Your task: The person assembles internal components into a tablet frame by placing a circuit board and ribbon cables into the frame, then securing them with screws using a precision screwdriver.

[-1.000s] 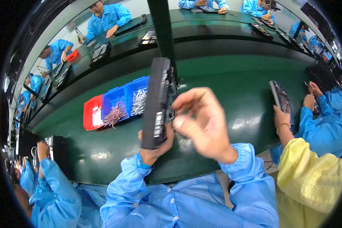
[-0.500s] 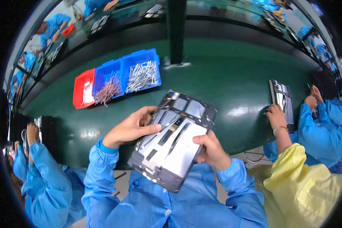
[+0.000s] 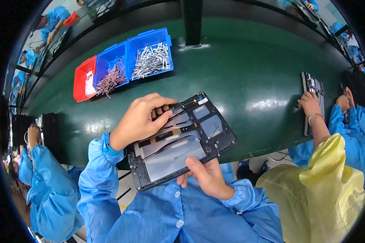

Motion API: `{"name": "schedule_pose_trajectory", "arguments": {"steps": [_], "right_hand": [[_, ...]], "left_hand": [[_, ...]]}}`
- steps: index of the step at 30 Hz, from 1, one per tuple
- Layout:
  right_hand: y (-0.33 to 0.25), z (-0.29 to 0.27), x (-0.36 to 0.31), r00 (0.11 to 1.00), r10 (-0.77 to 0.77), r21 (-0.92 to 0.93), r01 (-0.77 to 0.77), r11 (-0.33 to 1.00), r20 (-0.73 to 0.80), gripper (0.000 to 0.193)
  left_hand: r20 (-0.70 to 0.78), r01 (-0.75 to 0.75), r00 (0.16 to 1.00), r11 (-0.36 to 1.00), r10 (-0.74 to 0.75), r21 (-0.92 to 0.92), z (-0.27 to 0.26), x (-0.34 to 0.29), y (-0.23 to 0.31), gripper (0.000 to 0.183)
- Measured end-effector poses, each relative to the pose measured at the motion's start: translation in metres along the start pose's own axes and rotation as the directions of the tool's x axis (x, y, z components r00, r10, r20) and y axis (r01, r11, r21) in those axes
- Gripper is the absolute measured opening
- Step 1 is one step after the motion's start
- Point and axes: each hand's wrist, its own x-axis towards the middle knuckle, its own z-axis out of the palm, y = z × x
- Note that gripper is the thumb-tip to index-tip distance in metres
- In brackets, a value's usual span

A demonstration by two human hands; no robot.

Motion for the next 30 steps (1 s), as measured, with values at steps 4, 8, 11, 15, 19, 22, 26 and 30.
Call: {"name": "schedule_pose_trajectory", "arguments": {"steps": [4, 8, 11, 15, 19, 22, 26, 30], "right_hand": [[-0.003, 0.002, 0.000, 0.999, -0.009, -0.016, 0.009, 1.000, 0.039, 0.041], [-0.004, 0.002, 0.000, 0.998, -0.012, -0.004, 0.012, 1.000, 0.056, 0.040], [-0.008, 0.004, 0.000, 0.999, 0.000, 0.079, -0.003, 0.997, 0.042, 0.030], [-0.008, 0.005, 0.001, 1.000, 0.001, 0.087, -0.004, 0.996, 0.030, 0.029], [-0.009, 0.006, 0.001, 0.999, 0.013, 0.087, -0.016, 0.996, 0.034, 0.029], [-0.009, 0.007, 0.001, 0.999, 0.017, 0.085, -0.019, 0.996, 0.032, 0.030], [-0.010, 0.008, 0.001, 0.999, 0.028, 0.084, -0.031, 0.996, 0.040, 0.029], [-0.012, 0.010, 0.000, 0.999, 0.033, 0.091, -0.035, 0.995, 0.023, 0.029]], "left_hand": [[-0.017, -0.015, 1.000, 1.000, 0.015, -0.010, 0.002, 0.003, 0.000, 0.028], [0.033, 0.054, 0.998, 0.998, -0.053, -0.029, -0.003, 0.006, 0.005, 0.027], [0.037, 0.059, 0.998, 0.998, -0.057, -0.037, -0.003, 0.007, 0.004, 0.028], [0.040, 0.042, 0.998, 0.998, -0.041, -0.044, -0.003, 0.007, 0.004, 0.029], [0.035, -0.006, 0.999, 1.000, 0.006, -0.015, -0.002, 0.007, 0.005, 0.029], [0.046, -0.065, 0.997, 0.997, 0.063, 0.030, -0.002, 0.008, 0.001, 0.030], [0.044, -0.088, 0.995, 0.996, 0.088, 0.010, 0.000, 0.008, -0.001, 0.033], [0.028, -0.046, 0.998, 0.996, 0.049, -0.083, 0.000, 0.007, -0.002, 0.037]]}}
